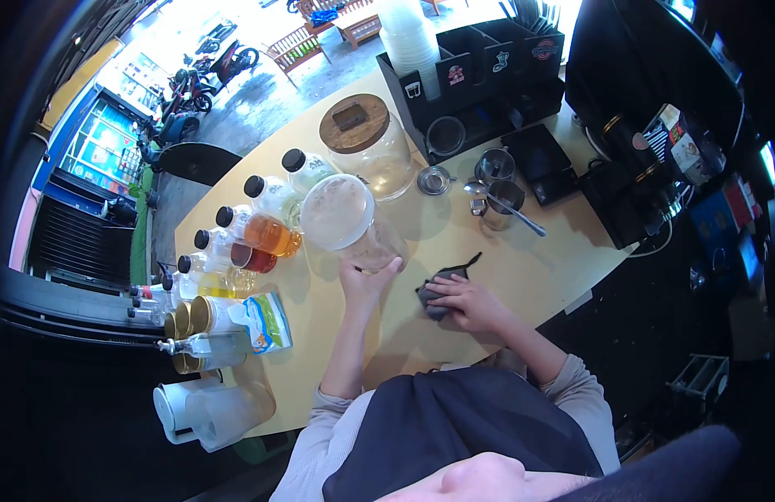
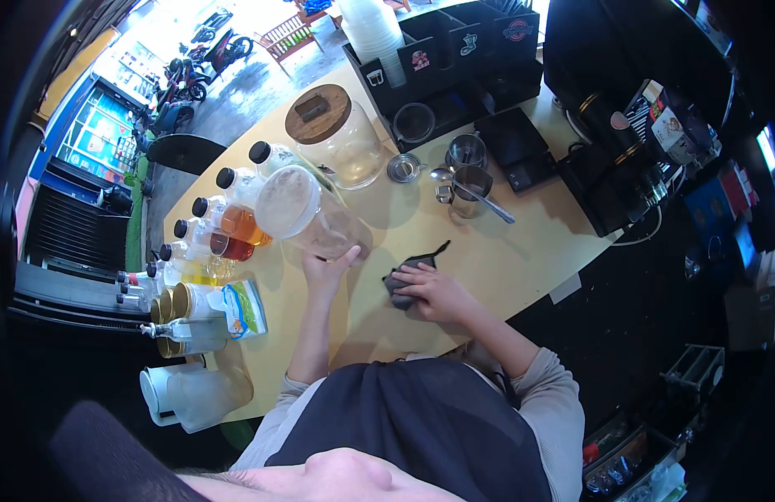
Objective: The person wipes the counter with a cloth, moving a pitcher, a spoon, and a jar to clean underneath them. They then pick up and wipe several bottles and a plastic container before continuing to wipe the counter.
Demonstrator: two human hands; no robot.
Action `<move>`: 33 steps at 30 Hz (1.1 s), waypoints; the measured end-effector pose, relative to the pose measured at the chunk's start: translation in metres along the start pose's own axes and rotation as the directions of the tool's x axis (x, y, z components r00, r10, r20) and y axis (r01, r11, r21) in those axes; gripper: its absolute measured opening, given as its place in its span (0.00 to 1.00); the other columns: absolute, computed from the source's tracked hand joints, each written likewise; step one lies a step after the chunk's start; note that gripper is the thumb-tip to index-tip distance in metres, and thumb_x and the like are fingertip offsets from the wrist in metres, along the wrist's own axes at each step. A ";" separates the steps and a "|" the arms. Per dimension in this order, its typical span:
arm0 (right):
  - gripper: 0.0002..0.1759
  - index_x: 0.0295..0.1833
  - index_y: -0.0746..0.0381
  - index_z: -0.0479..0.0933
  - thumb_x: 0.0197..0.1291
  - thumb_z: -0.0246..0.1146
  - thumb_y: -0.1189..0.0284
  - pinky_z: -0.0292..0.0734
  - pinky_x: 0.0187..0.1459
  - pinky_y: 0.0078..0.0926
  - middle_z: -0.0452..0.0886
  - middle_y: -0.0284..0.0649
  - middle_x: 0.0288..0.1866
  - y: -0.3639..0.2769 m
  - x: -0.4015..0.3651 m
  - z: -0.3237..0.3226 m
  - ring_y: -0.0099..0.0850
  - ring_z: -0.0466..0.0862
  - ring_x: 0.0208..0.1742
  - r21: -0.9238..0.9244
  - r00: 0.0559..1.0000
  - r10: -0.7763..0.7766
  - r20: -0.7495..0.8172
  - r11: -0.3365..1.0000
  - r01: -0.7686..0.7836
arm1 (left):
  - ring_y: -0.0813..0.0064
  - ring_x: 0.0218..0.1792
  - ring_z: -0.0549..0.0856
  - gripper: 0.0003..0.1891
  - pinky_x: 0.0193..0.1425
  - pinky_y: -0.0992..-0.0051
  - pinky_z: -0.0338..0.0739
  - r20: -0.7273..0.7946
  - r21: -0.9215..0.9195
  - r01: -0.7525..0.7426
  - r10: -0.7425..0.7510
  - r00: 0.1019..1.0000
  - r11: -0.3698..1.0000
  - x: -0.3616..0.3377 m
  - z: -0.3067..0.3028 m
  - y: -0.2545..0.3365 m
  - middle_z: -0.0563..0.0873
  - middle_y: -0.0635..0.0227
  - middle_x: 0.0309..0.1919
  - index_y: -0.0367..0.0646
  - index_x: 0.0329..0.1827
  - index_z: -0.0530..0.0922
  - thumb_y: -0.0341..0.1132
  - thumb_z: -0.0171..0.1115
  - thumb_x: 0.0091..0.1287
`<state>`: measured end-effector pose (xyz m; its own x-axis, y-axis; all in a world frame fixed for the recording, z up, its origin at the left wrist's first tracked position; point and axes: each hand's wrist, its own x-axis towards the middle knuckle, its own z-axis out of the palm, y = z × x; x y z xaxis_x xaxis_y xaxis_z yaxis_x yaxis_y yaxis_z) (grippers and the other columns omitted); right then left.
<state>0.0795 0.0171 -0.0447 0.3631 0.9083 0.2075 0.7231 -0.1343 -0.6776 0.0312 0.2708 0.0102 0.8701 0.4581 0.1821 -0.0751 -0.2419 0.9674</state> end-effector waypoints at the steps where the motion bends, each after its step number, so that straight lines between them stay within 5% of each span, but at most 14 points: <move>1: 0.25 0.59 0.55 0.84 0.52 0.61 0.76 0.61 0.79 0.49 0.75 0.38 0.75 0.002 -0.001 -0.001 0.39 0.70 0.78 0.027 0.998 0.048 -0.042 0.999 -0.046 | 0.74 0.47 0.87 0.27 0.54 0.72 0.82 0.002 0.001 0.033 -0.033 0.999 0.999 0.004 0.002 -0.007 0.87 0.65 0.46 0.36 0.53 0.79 0.30 0.82 0.51; 8: 0.26 0.59 0.56 0.83 0.52 0.58 0.76 0.60 0.80 0.48 0.76 0.36 0.74 -0.002 -0.001 -0.004 0.39 0.69 0.79 -0.016 0.994 0.057 -0.095 0.998 -0.059 | 0.67 0.58 0.84 0.45 0.61 0.67 0.80 -0.049 -0.057 0.025 -0.028 0.998 0.998 0.027 0.046 -0.028 0.83 0.58 0.59 0.37 0.66 0.67 0.34 0.86 0.46; 26: 0.30 0.61 0.55 0.83 0.50 0.55 0.77 0.57 0.81 0.50 0.73 0.36 0.76 0.002 -0.002 -0.001 0.39 0.67 0.80 0.023 0.993 0.083 -0.088 0.996 -0.081 | 0.56 0.60 0.84 0.49 0.64 0.61 0.78 -0.106 0.133 -0.048 0.063 0.992 0.990 0.066 0.089 -0.058 0.82 0.50 0.58 0.35 0.66 0.66 0.41 0.87 0.44; 30: 0.29 0.61 0.55 0.83 0.50 0.55 0.77 0.58 0.81 0.50 0.73 0.36 0.76 0.001 -0.001 -0.002 0.39 0.68 0.80 0.021 0.993 0.075 -0.092 0.997 -0.074 | 0.62 0.62 0.83 0.45 0.66 0.64 0.77 -0.101 0.163 -0.093 0.111 0.989 0.982 0.067 0.091 -0.056 0.81 0.53 0.62 0.35 0.67 0.66 0.37 0.86 0.49; 33: 0.29 0.61 0.55 0.83 0.50 0.56 0.77 0.58 0.80 0.51 0.74 0.36 0.76 -0.001 -0.001 -0.004 0.39 0.68 0.79 0.035 0.993 0.075 -0.096 0.997 -0.072 | 0.54 0.62 0.82 0.48 0.64 0.60 0.78 -0.106 0.143 -0.071 0.087 0.991 0.987 0.066 0.092 -0.054 0.80 0.49 0.59 0.34 0.65 0.65 0.40 0.87 0.44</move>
<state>0.0805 0.0149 -0.0412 0.4713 0.8534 0.2227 0.6741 -0.1856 -0.7150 0.1372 0.2356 -0.0457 0.8034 0.5237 0.2832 -0.0664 -0.3938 0.9168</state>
